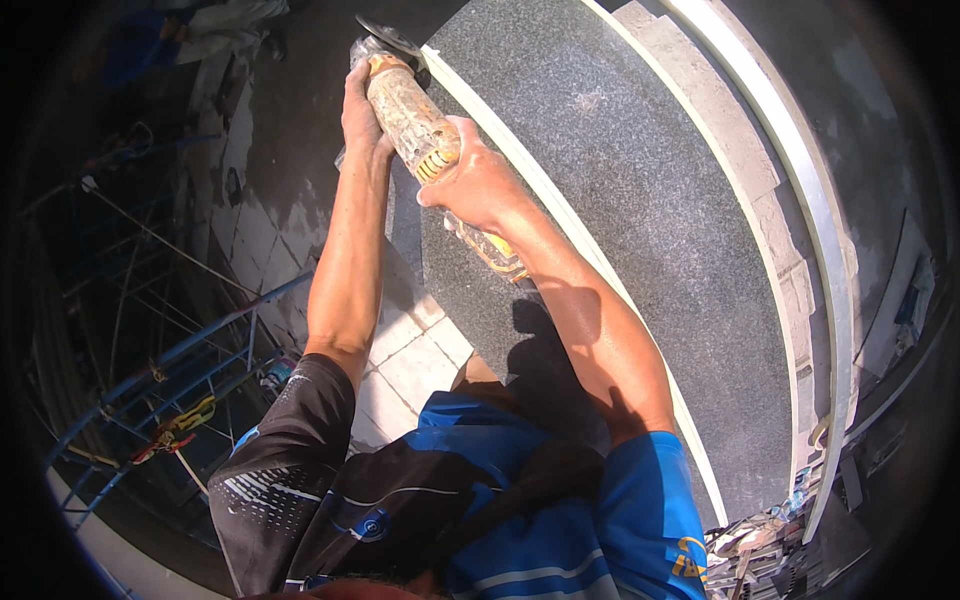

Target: The person uses an angle grinder to cut a large stone tile placed on a work surface. They guide the tool along a marked line, creating a cut while dust is generated. The person briefly pauses to touch their face before resuming the cut.

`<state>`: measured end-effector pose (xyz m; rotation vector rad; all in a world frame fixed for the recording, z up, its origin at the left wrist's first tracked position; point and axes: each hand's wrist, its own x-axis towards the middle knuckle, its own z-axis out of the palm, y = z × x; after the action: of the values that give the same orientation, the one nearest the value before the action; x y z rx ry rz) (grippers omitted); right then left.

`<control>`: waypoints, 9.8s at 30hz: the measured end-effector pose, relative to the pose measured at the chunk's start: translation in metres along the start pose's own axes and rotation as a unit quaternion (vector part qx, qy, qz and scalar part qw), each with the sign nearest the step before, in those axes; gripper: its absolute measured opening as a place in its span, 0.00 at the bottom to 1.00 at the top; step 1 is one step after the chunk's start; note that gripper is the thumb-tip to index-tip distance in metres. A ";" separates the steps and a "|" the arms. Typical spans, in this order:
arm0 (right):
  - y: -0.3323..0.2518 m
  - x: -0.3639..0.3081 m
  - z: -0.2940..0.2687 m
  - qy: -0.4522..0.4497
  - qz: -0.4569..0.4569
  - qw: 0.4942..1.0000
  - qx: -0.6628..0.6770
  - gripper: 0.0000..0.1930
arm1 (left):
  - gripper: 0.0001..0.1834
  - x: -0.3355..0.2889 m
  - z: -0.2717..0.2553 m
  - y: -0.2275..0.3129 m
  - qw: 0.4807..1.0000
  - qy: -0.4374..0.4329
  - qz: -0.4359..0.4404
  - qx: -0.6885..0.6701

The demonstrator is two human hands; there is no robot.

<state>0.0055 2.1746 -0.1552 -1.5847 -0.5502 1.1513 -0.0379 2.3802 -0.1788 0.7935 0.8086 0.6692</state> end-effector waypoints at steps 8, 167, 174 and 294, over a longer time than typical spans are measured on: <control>0.002 0.002 0.002 0.013 -0.004 1.000 -0.004 0.49 | 0.23 0.000 0.001 0.001 1.000 -0.001 -0.006 -0.003; -0.007 0.008 -0.004 -0.022 0.020 0.999 0.020 0.45 | 0.26 0.017 -0.008 0.006 0.995 -0.012 -0.089 0.051; -0.017 -0.006 -0.008 -0.022 0.031 0.999 0.028 0.45 | 0.27 0.009 0.000 0.006 0.993 0.004 -0.080 0.085; -0.021 -0.015 -0.015 -0.054 0.042 0.992 0.102 0.44 | 0.27 0.001 0.005 0.003 0.988 0.030 -0.071 0.131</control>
<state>0.0161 2.1627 -0.1300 -1.3867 -0.4241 1.3191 -0.0339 2.3803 -0.1744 0.9472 1.0119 0.4669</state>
